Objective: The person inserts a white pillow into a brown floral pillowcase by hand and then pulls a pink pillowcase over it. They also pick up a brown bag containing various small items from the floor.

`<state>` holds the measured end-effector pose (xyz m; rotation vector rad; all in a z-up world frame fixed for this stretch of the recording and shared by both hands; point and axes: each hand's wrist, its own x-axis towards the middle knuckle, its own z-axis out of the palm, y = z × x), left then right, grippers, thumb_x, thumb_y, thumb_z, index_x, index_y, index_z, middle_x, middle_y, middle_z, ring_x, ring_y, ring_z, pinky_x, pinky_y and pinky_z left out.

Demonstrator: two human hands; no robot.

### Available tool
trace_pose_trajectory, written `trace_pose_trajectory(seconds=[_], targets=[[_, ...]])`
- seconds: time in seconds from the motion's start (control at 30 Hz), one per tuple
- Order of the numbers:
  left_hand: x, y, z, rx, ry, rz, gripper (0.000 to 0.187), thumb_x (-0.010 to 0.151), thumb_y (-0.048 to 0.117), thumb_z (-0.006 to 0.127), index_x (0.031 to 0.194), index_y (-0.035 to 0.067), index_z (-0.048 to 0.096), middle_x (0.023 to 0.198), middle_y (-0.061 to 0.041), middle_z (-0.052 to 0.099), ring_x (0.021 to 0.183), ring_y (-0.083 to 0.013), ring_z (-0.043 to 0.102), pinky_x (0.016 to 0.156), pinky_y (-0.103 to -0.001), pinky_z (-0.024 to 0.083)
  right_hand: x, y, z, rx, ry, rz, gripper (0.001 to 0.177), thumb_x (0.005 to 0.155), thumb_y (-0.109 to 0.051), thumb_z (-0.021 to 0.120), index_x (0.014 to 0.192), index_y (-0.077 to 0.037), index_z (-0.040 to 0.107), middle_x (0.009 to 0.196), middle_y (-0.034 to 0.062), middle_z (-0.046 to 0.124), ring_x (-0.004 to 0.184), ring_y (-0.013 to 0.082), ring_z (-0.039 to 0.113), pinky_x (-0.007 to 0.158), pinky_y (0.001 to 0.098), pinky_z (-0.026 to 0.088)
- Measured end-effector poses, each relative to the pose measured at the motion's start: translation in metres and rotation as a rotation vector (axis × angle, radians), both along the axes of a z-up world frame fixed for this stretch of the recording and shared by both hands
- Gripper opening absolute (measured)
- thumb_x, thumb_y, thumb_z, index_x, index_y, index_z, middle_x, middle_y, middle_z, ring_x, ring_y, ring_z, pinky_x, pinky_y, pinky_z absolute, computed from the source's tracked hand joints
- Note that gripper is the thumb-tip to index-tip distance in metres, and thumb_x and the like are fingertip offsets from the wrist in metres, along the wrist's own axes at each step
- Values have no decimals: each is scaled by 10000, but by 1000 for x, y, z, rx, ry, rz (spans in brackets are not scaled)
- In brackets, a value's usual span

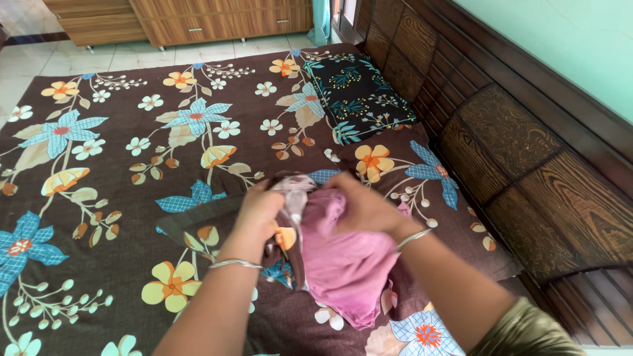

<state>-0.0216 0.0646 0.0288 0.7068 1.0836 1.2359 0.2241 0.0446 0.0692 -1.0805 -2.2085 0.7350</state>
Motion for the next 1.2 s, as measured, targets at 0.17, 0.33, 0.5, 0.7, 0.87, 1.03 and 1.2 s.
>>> trace_pose_trajectory(seconds=[0.17, 0.33, 0.5, 0.7, 0.87, 1.03, 1.2], targets=[[-14, 8, 1, 106, 71, 180, 389, 809, -126, 577, 1182, -36, 644, 1049, -166, 722, 894, -256, 721, 775, -383, 597, -31, -12, 5, -14, -56, -197, 634, 612, -148, 871, 1207, -97, 659, 1140, 111, 736, 1047, 281, 719, 930, 351, 572], [-120, 1, -42, 32, 380, 406, 433, 787, -45, 597, 1207, 6, 691, 1102, -147, 739, 952, -246, 721, 815, -363, 582, 14, 4, 12, -53, 212, -297, 544, 689, -101, 869, 1193, -48, 670, 1050, 94, 767, 968, 200, 739, 879, 314, 565], [-214, -10, -117, 89, 770, 745, 389, 777, -162, 628, 1119, 7, 699, 1104, -153, 721, 1002, -243, 702, 911, -354, 564, 38, 6, 13, -63, 484, -183, 465, 746, -26, 804, 1189, 3, 667, 1067, 61, 746, 989, 143, 716, 908, 285, 559], [-273, -40, -83, -188, 450, 802, 451, 794, -145, 598, 1218, 5, 574, 1143, -198, 668, 945, -283, 730, 799, -421, 650, 54, 16, 34, -71, 591, -309, 428, 720, -48, 845, 1118, -9, 693, 1023, 57, 748, 937, 151, 714, 879, 298, 593], [-145, -38, -10, -134, 377, 260, 543, 701, -96, 707, 1216, 36, 598, 1076, -229, 695, 870, -329, 727, 724, -461, 621, 21, 30, 17, 50, 256, -472, 430, 747, -144, 898, 1109, -32, 696, 1006, 82, 742, 926, 174, 714, 848, 309, 580], [-62, -54, 37, 50, 301, 163, 510, 694, -52, 723, 1192, 37, 655, 1089, -152, 706, 883, -243, 719, 723, -397, 627, -23, 7, 4, -3, 174, -179, 589, 741, -191, 884, 1260, -65, 636, 1213, 108, 688, 1064, 181, 688, 928, 332, 571], [-22, -83, 81, 330, 165, 52, 507, 775, -32, 691, 1270, 70, 649, 1130, -89, 671, 970, -160, 669, 820, -298, 558, -68, -50, 11, -320, 288, 71, 905, 688, -236, 925, 1429, -111, 420, 1245, 101, 655, 1100, 179, 664, 915, 317, 568]])
